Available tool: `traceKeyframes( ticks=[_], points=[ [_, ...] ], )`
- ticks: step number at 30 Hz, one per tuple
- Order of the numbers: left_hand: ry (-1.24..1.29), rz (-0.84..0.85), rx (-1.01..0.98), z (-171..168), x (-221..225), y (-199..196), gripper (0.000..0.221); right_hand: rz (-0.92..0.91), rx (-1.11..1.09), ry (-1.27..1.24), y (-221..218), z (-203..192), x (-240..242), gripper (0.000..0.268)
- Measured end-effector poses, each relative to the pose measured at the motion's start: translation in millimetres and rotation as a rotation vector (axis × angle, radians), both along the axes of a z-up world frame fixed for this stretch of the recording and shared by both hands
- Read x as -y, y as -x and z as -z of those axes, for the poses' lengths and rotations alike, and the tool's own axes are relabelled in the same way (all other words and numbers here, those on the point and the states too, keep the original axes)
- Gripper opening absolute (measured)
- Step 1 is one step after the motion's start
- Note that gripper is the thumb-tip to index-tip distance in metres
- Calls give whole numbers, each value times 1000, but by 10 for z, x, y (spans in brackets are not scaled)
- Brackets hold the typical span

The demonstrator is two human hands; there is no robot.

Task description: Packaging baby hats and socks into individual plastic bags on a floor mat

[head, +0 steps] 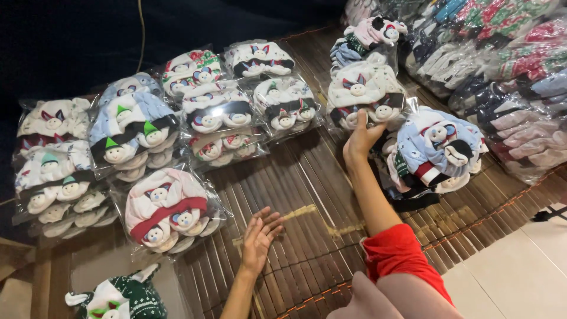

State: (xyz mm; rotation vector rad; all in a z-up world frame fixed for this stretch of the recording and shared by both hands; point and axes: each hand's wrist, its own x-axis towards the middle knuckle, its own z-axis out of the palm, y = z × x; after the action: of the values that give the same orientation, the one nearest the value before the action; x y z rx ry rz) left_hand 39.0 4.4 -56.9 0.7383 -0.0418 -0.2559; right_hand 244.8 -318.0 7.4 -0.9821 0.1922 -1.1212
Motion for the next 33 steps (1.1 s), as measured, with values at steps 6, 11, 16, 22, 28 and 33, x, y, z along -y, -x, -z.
traceKeyframes(
  ticks=[6, 11, 16, 22, 28, 33],
  points=[
    [-30, 29, -44, -4, -24, 1, 43, 54, -193, -14, -707, 368, 230, 81],
    [-120, 10, -50, -56, -11, 0, 42, 158, -248, 121, -1160, 511, 360, 61],
    [-126, 5, -94, -97, -8, -5, 43, -114, -495, 1, -1614, 1167, 582, 73],
    [-114, 11, -134, -59, -9, -22, 43, -336, -481, -199, -1530, 1144, 711, 69],
    [-133, 11, -108, -76, -3, -19, 44, -157, -998, 74, -1149, 823, 427, 103],
    [-111, 22, -104, -95, -7, -12, 46, -367, -771, 66, -941, 751, 101, 91]
  ],
)
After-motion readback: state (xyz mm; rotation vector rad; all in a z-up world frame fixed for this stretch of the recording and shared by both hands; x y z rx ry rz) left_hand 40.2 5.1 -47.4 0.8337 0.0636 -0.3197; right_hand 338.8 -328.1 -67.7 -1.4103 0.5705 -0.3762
